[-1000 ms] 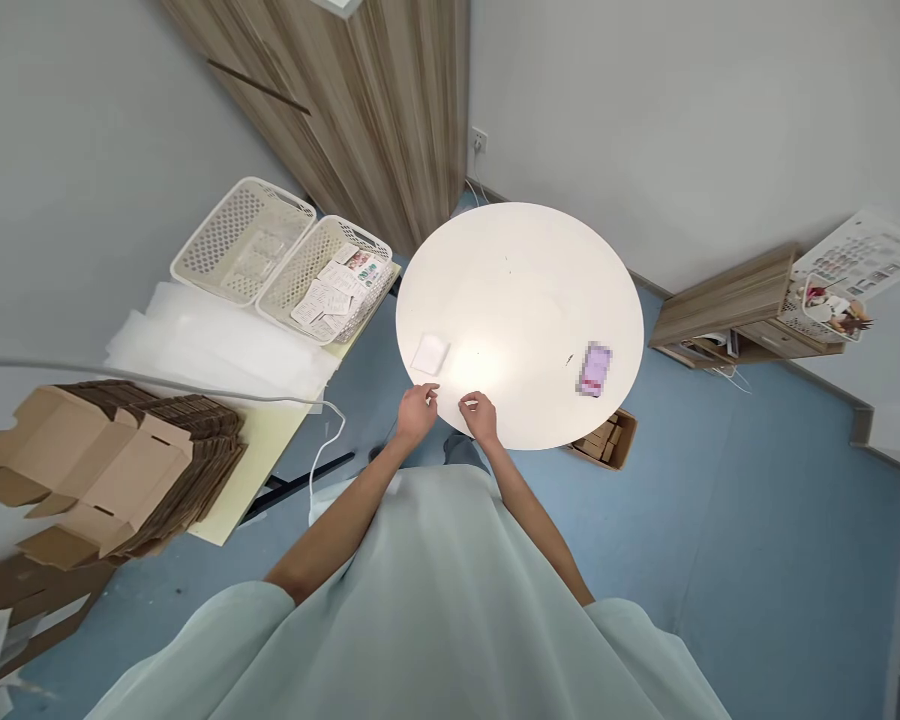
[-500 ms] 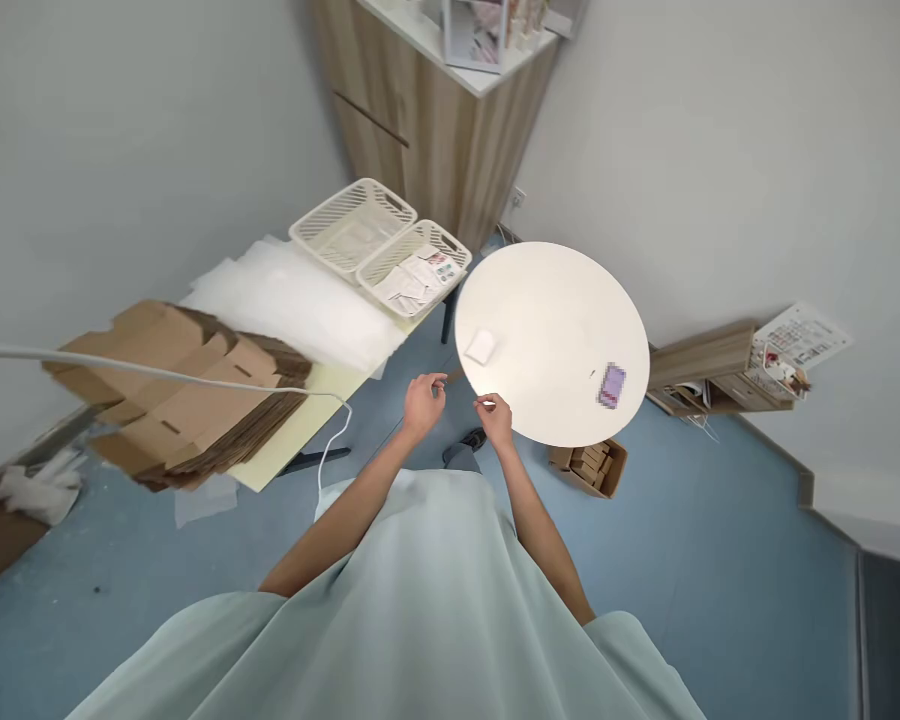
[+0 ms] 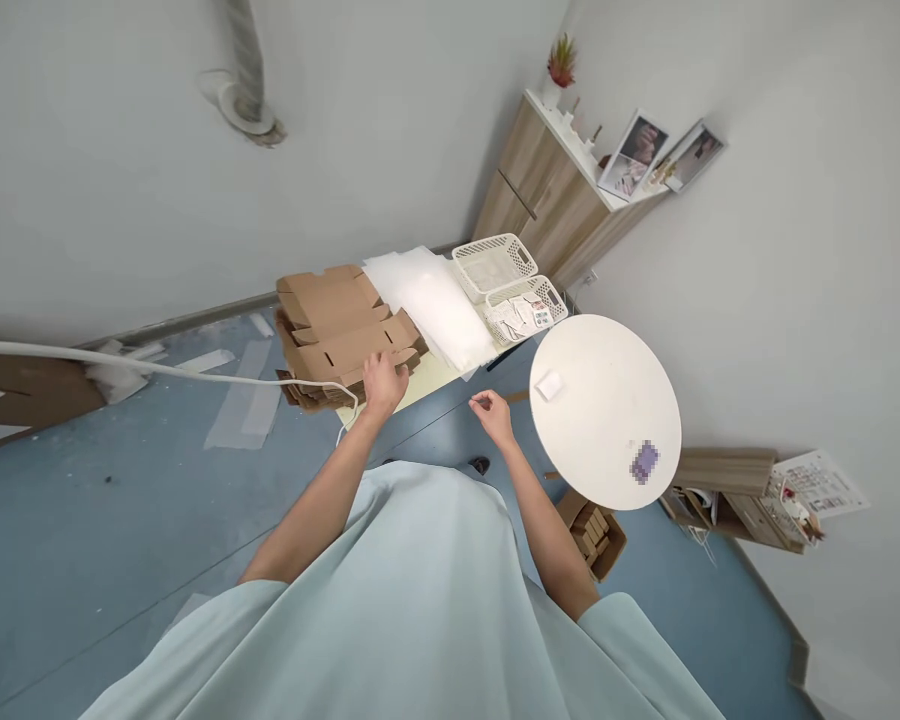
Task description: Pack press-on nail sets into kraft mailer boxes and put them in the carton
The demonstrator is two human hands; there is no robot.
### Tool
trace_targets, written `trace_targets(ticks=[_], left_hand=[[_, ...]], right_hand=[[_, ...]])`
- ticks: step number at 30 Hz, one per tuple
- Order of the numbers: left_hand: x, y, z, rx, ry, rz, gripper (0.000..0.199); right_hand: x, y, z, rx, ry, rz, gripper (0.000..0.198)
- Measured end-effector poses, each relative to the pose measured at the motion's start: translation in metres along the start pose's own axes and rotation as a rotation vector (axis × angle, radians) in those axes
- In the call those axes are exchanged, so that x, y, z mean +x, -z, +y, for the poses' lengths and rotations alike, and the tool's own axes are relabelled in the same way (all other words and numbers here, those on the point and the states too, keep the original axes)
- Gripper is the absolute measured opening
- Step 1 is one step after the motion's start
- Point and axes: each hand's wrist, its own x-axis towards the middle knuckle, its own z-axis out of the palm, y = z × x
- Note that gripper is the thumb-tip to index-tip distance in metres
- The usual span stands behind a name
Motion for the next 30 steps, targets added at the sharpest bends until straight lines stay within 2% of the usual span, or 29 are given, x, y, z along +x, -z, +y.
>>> trace_targets(ticks=[2,6,12,18,24,30], left_hand=[[0.006,0.008,-0.018,0.06,0.033,-0.049,0.052],[0.01,0.014,-0.043,0.148,0.006,-0.157,0.048],[0.016,0.018,-0.061,0.147,-0.057,-0.168,0.042],[0.03,0.029,-0.071,0.127,-0.13,-0.23,0.043],[0.04,0.037,-0.065,0.215,-0.064,-0.25,0.046],[0.043,0.041,-0.06,0.244,-0.109,-0.267,0.04]], right_hand=[[0.021,-0.009,-0.025,-0.051,0.05,-0.04,0.016],[0.054,-0.033,-0.069,-0.112,0.098,-0.109,0.012],[0.076,-0.069,-0.104,-0.144,0.169,-0.213,0.007],[0.086,-0.098,-0.11,-0.22,0.175,-0.343,0.003],[0.096,-0.129,-0.105,-0.402,0.312,-0.464,0.006],[0.097,-0.149,-0.097,-0.519,0.226,-0.5,0.016]])
